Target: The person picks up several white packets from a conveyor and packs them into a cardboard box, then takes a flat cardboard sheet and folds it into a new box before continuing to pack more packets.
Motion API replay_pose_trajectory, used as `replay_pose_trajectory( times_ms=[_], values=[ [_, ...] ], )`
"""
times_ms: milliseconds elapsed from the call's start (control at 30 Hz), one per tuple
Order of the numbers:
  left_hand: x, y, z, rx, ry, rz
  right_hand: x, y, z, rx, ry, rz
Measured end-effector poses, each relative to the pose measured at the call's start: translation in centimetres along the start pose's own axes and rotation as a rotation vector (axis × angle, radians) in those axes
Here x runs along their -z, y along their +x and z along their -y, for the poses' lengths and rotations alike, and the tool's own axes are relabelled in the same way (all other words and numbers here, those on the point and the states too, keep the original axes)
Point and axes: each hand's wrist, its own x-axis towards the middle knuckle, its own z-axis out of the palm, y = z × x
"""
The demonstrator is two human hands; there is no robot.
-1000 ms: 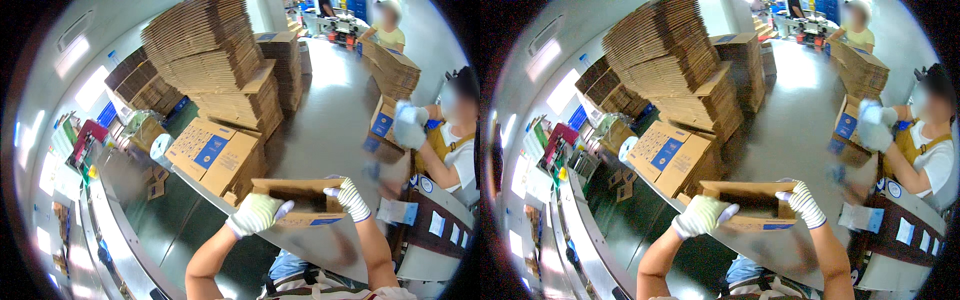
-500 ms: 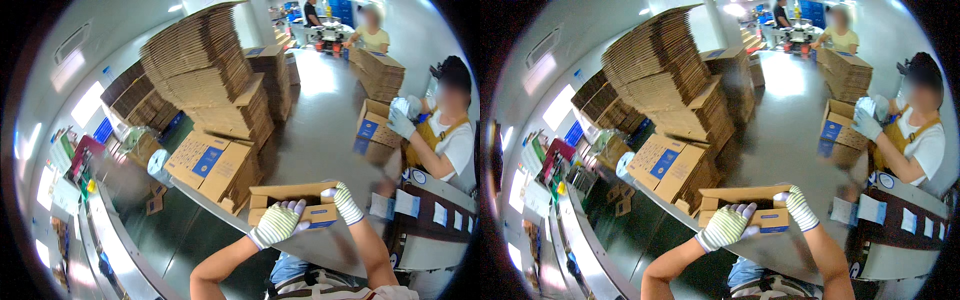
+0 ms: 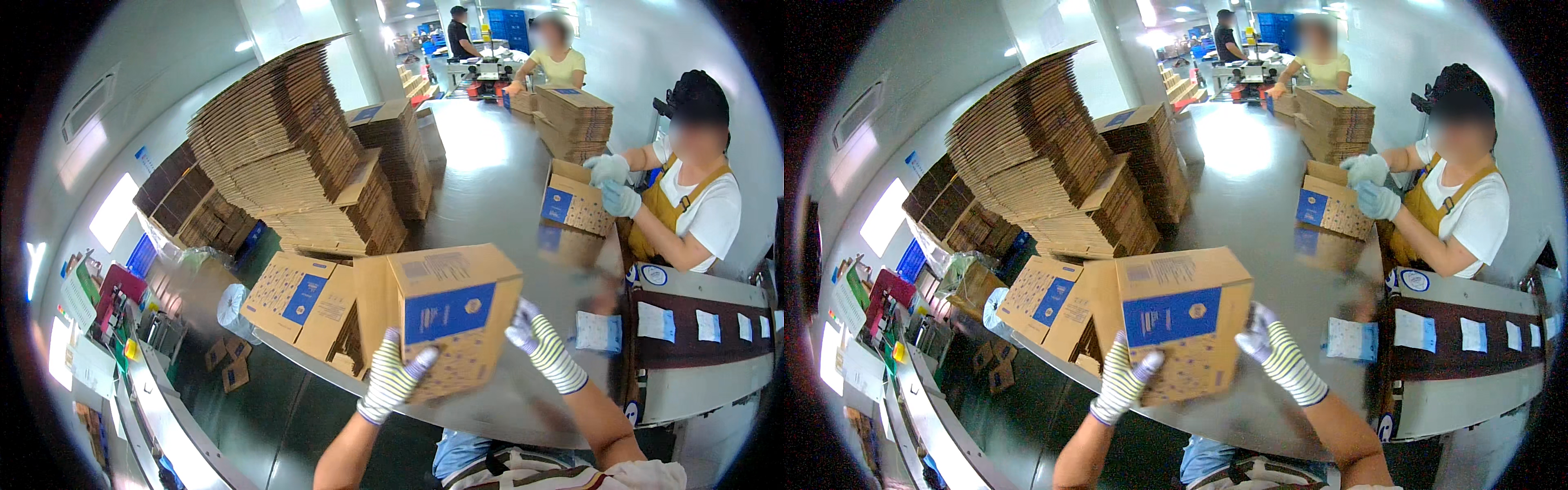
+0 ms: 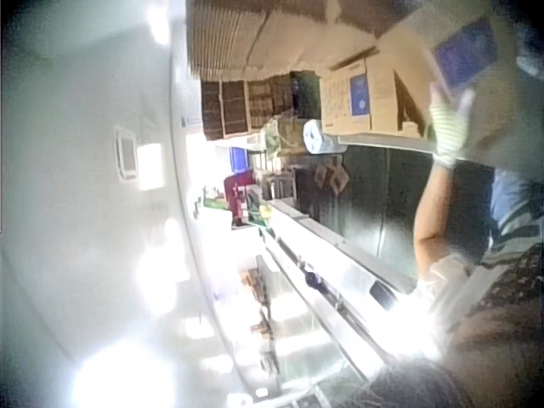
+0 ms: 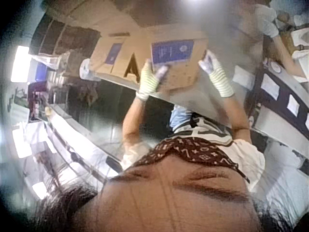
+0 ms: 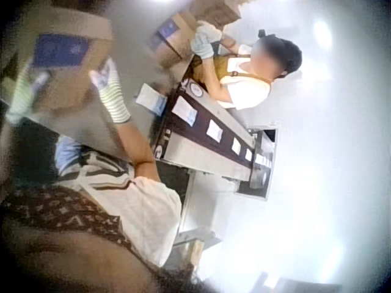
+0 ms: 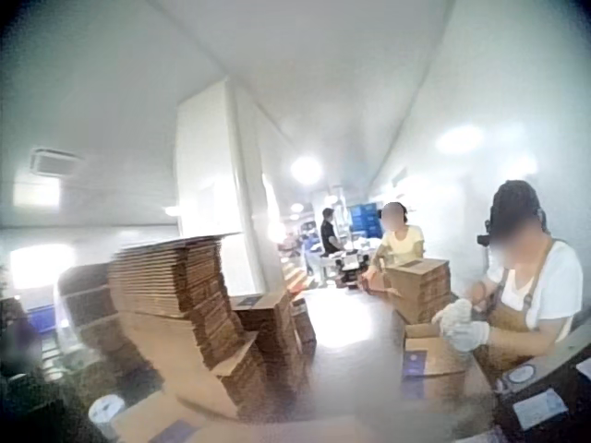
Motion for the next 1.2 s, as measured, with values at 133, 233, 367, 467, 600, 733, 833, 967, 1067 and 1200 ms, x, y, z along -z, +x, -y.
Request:
replay_pose_trajectory(
  times_ms=[133, 233, 367, 467, 600, 733, 833, 967, 1067, 1200],
  values=[
    [-2.2, -2.0, 4.7, 0.142, -0.166, 0.101, -4.7, -0.1, 6.5, 0.284, -0.506, -0.085],
    [-2.2, -4.7, 12.8, 0.194, -0.027, 0.164, -6.9, 0.1, 8.7, 0.510, -1.085, 0.077],
    [-3.9, -7.1, 16.9, 0.434, -0.695, 0.066, -9.0, 1.3, 3.5, 0.458, -1.379, 0.414],
    [-2.3, -7.9, 20.5, 0.665, -0.856, 0.025, -9.2, 1.7, -0.3, 0.432, -1.435, 0.647],
    [-0.5, -8.9, 17.3, 0.721, -0.710, 0.155, -10.0, 2.2, -0.7, 0.539, -1.420, 0.645],
    [8.4, -11.3, 17.4, 0.700, -0.103, -0.032, -8.8, 1.5, -0.8, 0.670, -1.394, 0.796],
    [9.8, -9.1, 6.8, 0.111, 1.029, -0.198, -7.8, 0.5, -1.8, 0.813, -1.388, 0.836],
    [7.3, -5.5, 0.1, -0.453, 1.441, 0.221, -6.2, 1.7, -1.9, 0.934, -1.283, 0.957],
    [5.3, -4.1, 1.2, -0.413, 1.402, 0.543, -5.3, 3.5, -1.3, 0.960, -1.179, 0.983],
    [3.9, -2.6, 2.5, -0.387, 1.319, 0.475, -5.6, 3.0, 1.5, 0.828, -1.140, 0.822]
  ],
)
